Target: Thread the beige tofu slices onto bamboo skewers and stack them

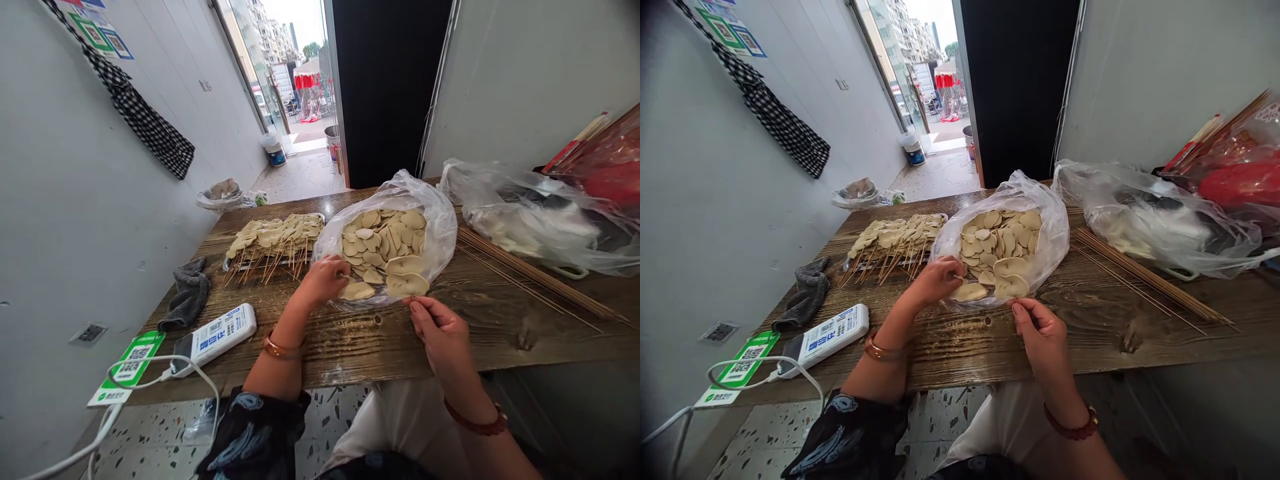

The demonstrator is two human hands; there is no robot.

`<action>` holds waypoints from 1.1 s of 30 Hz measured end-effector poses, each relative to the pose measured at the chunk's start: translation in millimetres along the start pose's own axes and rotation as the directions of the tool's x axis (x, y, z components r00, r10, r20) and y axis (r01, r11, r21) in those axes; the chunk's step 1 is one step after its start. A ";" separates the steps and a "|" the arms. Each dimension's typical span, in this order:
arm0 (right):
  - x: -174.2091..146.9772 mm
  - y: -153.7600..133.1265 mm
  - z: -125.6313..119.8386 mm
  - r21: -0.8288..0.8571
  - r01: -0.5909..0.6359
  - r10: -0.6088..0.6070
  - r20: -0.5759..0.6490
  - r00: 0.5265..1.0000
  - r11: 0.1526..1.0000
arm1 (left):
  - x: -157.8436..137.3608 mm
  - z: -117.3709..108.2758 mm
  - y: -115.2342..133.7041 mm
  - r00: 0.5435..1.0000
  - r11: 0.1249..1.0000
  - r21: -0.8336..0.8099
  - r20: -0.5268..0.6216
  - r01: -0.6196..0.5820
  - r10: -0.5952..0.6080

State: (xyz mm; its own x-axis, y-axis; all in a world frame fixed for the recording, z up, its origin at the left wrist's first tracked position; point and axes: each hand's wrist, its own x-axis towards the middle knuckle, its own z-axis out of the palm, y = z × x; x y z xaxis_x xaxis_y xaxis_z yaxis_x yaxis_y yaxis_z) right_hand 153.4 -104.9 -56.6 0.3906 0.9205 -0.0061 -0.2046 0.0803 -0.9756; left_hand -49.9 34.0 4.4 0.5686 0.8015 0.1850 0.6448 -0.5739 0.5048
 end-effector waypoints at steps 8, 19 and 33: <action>0.9 -0.4 1.3 0.007 0.014 -0.014 -0.014 1.000 1.000 | -0.7 -1.1 9.5 0.982 0.956 -0.281 -0.136 0.088 -0.131; -1.1 -3.3 1.2 0.026 -0.020 0.020 0.004 1.000 0.999 | 1.9 9.5 13.0 0.990 0.943 0.328 -0.142 0.050 -0.003; 1.6 -4.9 2.8 0.031 0.029 -0.031 0.083 0.996 0.999 | 8.8 12.2 16.5 0.966 0.720 0.645 -0.196 0.258 -0.171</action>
State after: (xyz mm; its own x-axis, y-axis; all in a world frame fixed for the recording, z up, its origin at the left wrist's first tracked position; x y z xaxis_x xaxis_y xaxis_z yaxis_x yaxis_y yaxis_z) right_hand 152.6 -102.8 -51.2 0.3214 0.9460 0.0425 -0.2214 0.1187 -0.9679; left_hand -28.1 29.5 4.1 0.3385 0.9051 0.2573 0.9402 -0.3139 -0.1324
